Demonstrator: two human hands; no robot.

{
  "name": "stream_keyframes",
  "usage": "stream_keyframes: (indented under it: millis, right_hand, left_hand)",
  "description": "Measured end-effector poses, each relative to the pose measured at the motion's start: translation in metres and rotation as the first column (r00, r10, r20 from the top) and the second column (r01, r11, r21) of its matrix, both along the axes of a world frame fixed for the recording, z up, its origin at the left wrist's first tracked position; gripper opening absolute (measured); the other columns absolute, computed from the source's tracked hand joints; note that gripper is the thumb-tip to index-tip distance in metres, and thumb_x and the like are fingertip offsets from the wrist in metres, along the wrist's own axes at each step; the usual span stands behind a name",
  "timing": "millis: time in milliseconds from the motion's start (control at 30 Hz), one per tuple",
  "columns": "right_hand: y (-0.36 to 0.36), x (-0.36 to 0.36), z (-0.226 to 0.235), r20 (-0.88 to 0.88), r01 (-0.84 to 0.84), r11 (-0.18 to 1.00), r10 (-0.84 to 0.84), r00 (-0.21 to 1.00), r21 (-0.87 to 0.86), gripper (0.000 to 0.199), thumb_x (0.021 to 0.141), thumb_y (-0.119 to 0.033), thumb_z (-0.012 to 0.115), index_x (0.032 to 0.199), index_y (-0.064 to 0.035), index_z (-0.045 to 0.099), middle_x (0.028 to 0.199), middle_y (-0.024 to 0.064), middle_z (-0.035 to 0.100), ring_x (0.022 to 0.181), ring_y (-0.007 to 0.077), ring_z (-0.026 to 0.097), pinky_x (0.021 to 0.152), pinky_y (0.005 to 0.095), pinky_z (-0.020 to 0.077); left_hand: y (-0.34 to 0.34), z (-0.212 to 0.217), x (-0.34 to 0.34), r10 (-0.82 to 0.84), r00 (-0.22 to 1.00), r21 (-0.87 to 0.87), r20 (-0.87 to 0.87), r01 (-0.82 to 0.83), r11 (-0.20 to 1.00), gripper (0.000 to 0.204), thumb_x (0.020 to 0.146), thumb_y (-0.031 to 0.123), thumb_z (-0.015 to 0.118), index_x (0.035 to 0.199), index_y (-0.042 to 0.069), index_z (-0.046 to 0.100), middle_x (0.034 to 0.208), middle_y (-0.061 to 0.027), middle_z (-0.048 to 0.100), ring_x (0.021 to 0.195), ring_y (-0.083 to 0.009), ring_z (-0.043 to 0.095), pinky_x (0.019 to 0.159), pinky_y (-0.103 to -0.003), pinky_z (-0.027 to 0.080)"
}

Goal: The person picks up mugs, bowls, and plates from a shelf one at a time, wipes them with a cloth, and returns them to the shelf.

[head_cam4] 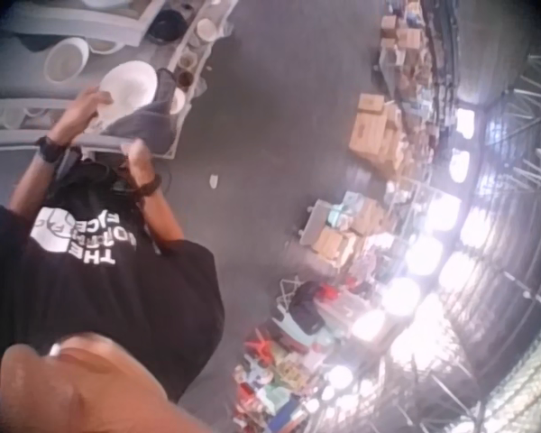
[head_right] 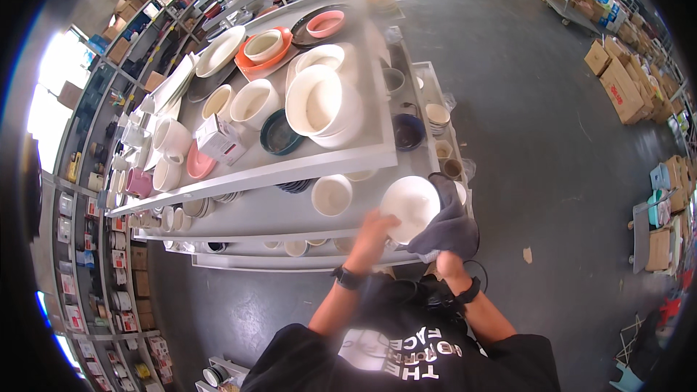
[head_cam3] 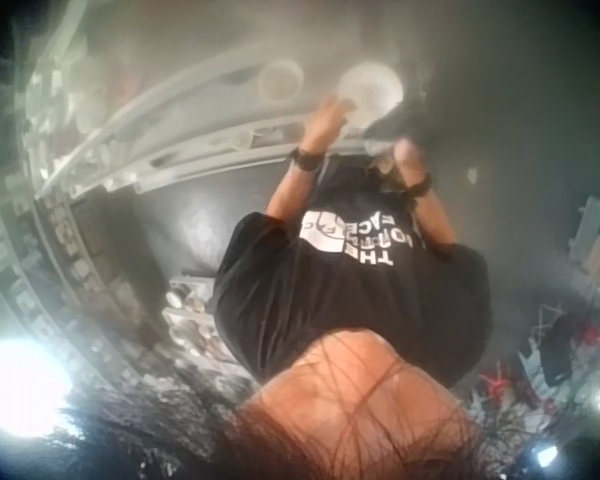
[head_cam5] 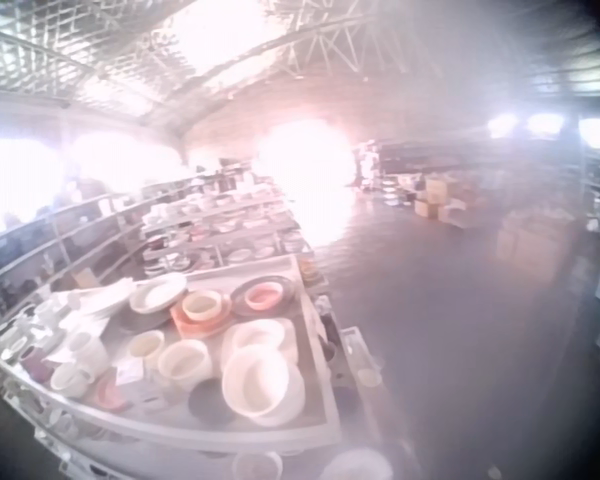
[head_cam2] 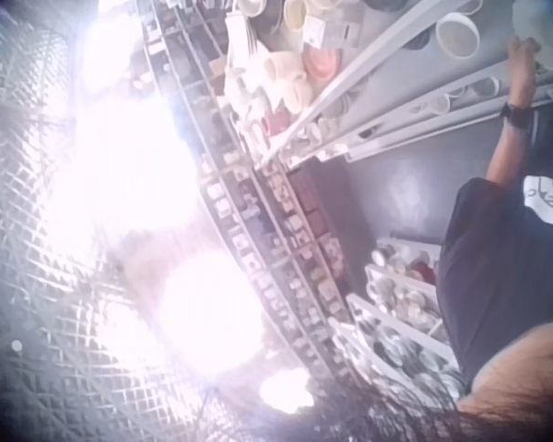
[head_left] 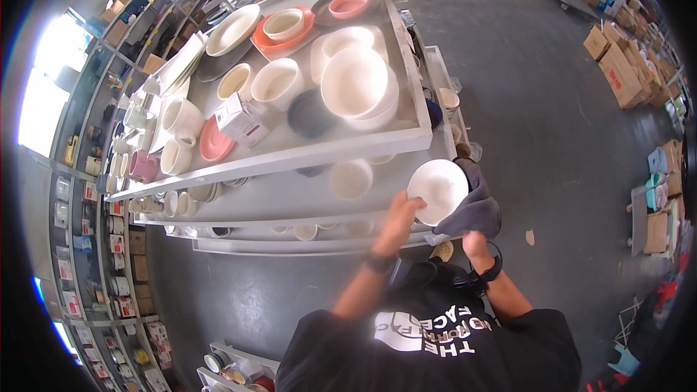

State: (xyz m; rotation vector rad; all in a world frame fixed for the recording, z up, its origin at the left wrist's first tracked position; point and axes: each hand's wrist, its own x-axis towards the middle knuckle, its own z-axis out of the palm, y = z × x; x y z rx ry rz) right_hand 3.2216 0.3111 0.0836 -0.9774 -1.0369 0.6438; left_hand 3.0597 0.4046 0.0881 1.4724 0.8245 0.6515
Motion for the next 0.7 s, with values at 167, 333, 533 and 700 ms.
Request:
stream_keyframes:
  millis: [167, 333, 533, 700]
  right_hand:
    - [-0.018, 0.028, -0.042, -0.644, -0.069, 0.988, 0.144, 0.751, 0.14, 0.051, 0.094, -0.031, 0.035, 0.134, 0.0, 0.036, 0.139, 0.0113, 0.039, 0.129, 0.0251, 0.035, 0.108, 0.0405, 0.0281]
    - [-0.029, 0.049, 0.002, -0.509, -0.067, 0.989, 0.125, 0.852, 0.131, 0.055, 0.092, -0.031, 0.036, 0.134, 0.0035, 0.034, 0.138, 0.0141, 0.04, 0.127, 0.0283, 0.038, 0.107, 0.0408, 0.0293]
    - [-0.042, 0.059, 0.0, -0.479, -0.023, 0.996, 0.061, 0.876, 0.085, 0.057, 0.091, -0.033, 0.036, 0.135, 0.0037, 0.034, 0.137, 0.0151, 0.042, 0.124, 0.0293, 0.042, 0.105, 0.0407, 0.0315]
    - [-0.051, 0.063, -0.02, -0.55, 0.025, 0.998, 0.015, 0.835, 0.066, 0.055, 0.091, -0.032, 0.037, 0.133, 0.0045, 0.036, 0.135, 0.0155, 0.044, 0.122, 0.0291, 0.044, 0.104, 0.0409, 0.0335]
  left_hand:
    - [0.016, -0.019, 0.009, 0.049, 0.993, -0.029, 0.107, -0.047, 0.999, 0.022, 0.083, 0.009, 0.051, 0.104, 0.004, 0.055, 0.102, -0.0122, 0.052, 0.098, -0.0247, 0.05, 0.079, -0.035, 0.046]
    - [0.035, -0.025, 0.023, 0.322, 0.943, -0.344, 0.089, -0.274, 0.898, 0.034, 0.072, 0.007, 0.05, 0.102, -0.008, 0.054, 0.094, -0.0182, 0.061, 0.08, -0.0284, 0.065, 0.063, -0.037, 0.057]
    - [0.054, -0.053, 0.036, 0.296, 0.953, -0.321, -0.064, -0.3, 0.898, 0.031, 0.073, 0.006, 0.051, 0.1, -0.008, 0.055, 0.087, -0.0154, 0.06, 0.074, -0.026, 0.064, 0.058, -0.035, 0.057]
    - [0.056, -0.05, 0.046, 0.265, 0.953, -0.297, -0.147, -0.299, 0.907, 0.031, 0.073, 0.01, 0.055, 0.099, -0.008, 0.055, 0.086, -0.0154, 0.059, 0.075, -0.0258, 0.063, 0.06, -0.034, 0.056]
